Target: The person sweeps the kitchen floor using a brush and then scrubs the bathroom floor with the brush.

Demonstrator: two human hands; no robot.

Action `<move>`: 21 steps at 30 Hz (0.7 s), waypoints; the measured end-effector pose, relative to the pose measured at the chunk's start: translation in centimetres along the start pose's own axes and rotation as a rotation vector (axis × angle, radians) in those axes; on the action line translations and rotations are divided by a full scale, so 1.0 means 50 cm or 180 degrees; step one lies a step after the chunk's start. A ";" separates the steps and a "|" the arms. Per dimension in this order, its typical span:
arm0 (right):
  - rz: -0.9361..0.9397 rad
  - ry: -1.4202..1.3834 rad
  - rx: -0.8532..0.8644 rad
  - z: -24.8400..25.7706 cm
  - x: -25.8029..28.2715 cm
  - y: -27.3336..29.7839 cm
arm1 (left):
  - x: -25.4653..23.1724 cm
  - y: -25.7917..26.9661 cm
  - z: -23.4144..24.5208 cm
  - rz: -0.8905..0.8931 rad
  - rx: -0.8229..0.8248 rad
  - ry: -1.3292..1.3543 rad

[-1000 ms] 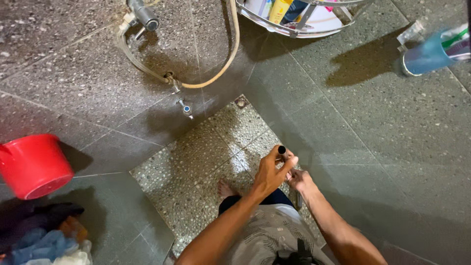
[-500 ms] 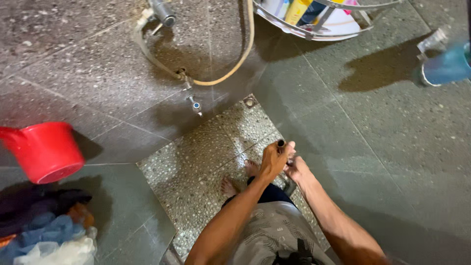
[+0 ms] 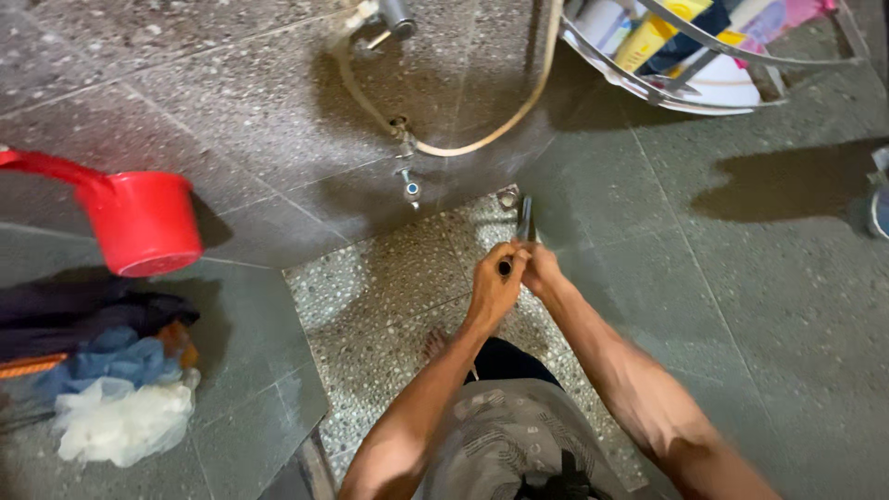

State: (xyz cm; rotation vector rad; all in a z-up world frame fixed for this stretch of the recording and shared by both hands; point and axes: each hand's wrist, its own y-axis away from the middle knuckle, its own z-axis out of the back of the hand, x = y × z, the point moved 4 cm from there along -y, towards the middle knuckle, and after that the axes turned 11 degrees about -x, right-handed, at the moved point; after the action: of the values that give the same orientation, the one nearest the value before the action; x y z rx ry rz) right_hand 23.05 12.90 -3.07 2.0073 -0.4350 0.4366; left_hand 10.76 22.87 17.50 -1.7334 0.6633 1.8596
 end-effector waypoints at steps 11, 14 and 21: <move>-0.0220 0.1597 -0.0441 -0.019 0.058 -0.032 | -0.025 0.036 -0.014 0.0149 -0.0657 -0.0106; -0.0272 0.1665 -0.0301 -0.028 0.035 -0.002 | -0.085 0.041 0.018 0.0487 -0.0790 -0.0346; 0.0560 0.1031 -0.0587 -0.062 0.061 0.017 | -0.084 0.007 0.041 0.0414 -0.0640 0.0149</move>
State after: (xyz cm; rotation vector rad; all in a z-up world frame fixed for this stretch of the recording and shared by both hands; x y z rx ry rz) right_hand 24.92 14.94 0.38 1.6888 -0.4326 0.7886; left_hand 9.24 23.81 21.82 -1.9056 0.6393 2.0402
